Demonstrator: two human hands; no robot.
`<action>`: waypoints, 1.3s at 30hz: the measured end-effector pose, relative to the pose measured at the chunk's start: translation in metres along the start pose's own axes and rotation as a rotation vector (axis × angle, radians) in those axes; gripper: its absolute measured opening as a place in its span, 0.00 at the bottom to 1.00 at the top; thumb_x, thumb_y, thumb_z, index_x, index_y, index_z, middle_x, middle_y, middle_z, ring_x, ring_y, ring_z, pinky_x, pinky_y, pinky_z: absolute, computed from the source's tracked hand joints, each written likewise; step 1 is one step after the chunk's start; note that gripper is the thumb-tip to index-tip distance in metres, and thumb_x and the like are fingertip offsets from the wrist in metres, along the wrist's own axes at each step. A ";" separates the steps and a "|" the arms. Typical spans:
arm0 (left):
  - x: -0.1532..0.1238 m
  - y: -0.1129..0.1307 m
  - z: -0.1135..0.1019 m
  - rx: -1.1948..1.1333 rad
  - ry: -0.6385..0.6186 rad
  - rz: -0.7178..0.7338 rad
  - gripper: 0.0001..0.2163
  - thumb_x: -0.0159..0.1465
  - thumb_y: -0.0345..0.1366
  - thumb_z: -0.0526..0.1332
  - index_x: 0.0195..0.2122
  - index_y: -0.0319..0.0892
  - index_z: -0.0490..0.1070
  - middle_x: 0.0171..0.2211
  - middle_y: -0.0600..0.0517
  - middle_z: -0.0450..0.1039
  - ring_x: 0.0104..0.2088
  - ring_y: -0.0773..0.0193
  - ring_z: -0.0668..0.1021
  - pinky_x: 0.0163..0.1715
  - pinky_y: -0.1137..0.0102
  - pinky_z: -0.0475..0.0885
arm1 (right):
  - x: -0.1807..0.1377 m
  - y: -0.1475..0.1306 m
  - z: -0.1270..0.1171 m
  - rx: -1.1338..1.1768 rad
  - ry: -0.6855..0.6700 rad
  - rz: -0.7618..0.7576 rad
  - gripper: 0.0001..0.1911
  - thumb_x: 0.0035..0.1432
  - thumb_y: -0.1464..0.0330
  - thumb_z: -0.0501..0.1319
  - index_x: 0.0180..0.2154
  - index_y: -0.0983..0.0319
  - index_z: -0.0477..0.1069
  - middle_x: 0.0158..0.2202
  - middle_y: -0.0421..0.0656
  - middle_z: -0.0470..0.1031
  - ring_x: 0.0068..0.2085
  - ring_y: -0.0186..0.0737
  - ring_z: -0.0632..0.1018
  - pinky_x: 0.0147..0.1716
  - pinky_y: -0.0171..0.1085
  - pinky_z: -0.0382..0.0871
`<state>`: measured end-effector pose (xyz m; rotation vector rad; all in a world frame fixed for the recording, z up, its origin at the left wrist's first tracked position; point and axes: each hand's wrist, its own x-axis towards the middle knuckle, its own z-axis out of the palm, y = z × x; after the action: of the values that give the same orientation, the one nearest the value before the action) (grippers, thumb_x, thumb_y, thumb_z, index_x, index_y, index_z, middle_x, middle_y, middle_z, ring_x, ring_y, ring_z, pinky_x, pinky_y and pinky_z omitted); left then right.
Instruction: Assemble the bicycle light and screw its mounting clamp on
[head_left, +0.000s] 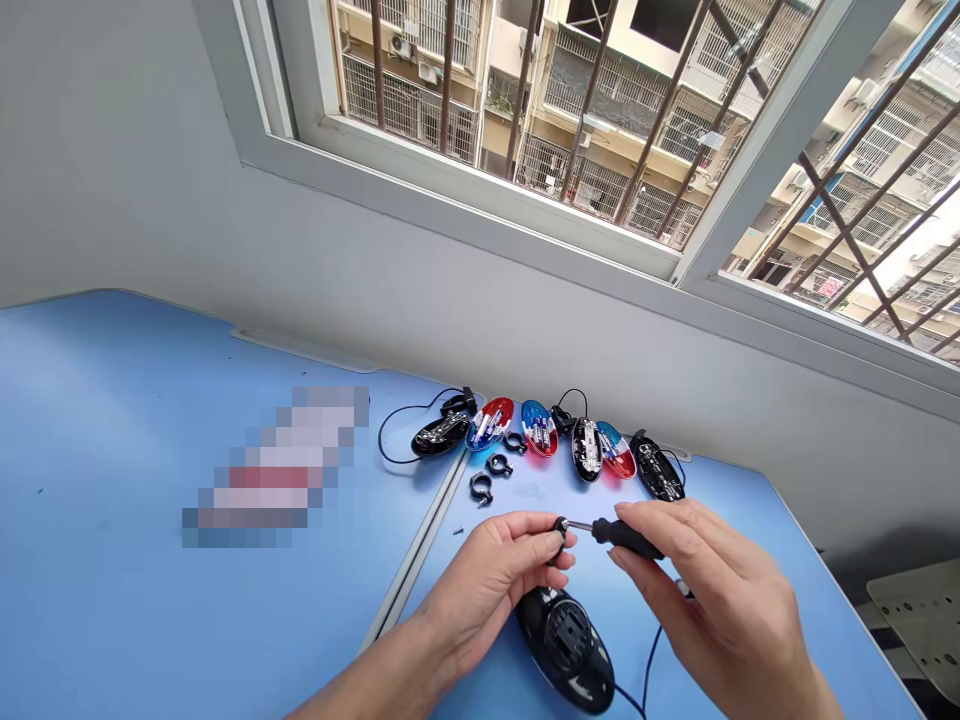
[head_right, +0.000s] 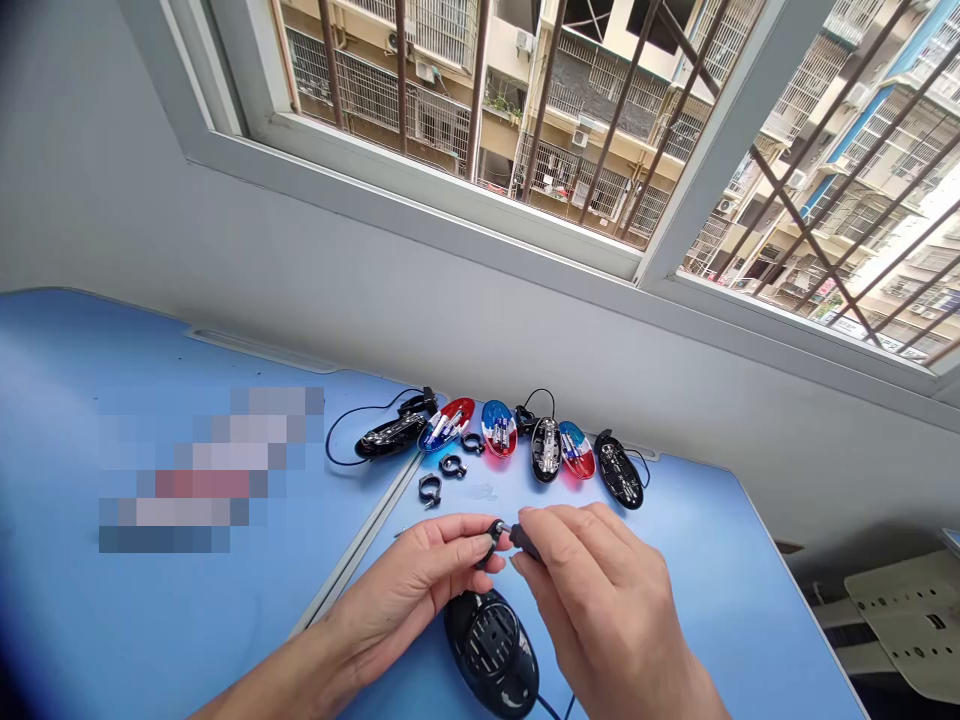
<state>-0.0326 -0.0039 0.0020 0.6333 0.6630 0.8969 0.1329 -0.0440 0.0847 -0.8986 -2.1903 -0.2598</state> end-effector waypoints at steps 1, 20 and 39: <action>0.000 0.000 0.000 -0.001 -0.001 -0.001 0.09 0.50 0.32 0.70 0.32 0.34 0.75 0.33 0.47 0.74 0.32 0.64 0.74 0.31 0.72 0.71 | 0.000 0.000 0.000 0.000 -0.001 -0.002 0.15 0.56 0.80 0.61 0.46 0.67 0.69 0.33 0.47 0.76 0.30 0.36 0.73 0.28 0.35 0.70; 0.002 -0.002 -0.002 0.052 -0.014 0.016 0.10 0.51 0.34 0.69 0.33 0.35 0.77 0.34 0.47 0.75 0.32 0.64 0.74 0.34 0.71 0.71 | 0.003 0.004 0.012 0.121 0.010 0.003 0.20 0.57 0.80 0.60 0.51 0.65 0.65 0.35 0.47 0.76 0.33 0.37 0.75 0.31 0.37 0.73; 0.006 -0.002 -0.005 -0.036 0.007 -0.037 0.09 0.49 0.34 0.71 0.30 0.36 0.76 0.31 0.47 0.76 0.32 0.64 0.75 0.34 0.71 0.71 | 0.000 0.013 0.009 0.152 -0.094 -0.004 0.25 0.61 0.81 0.51 0.59 0.64 0.58 0.50 0.52 0.71 0.50 0.42 0.73 0.46 0.40 0.74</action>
<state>-0.0323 0.0019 -0.0037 0.5846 0.6613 0.8747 0.1365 -0.0306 0.0775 -0.8364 -2.2642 -0.0521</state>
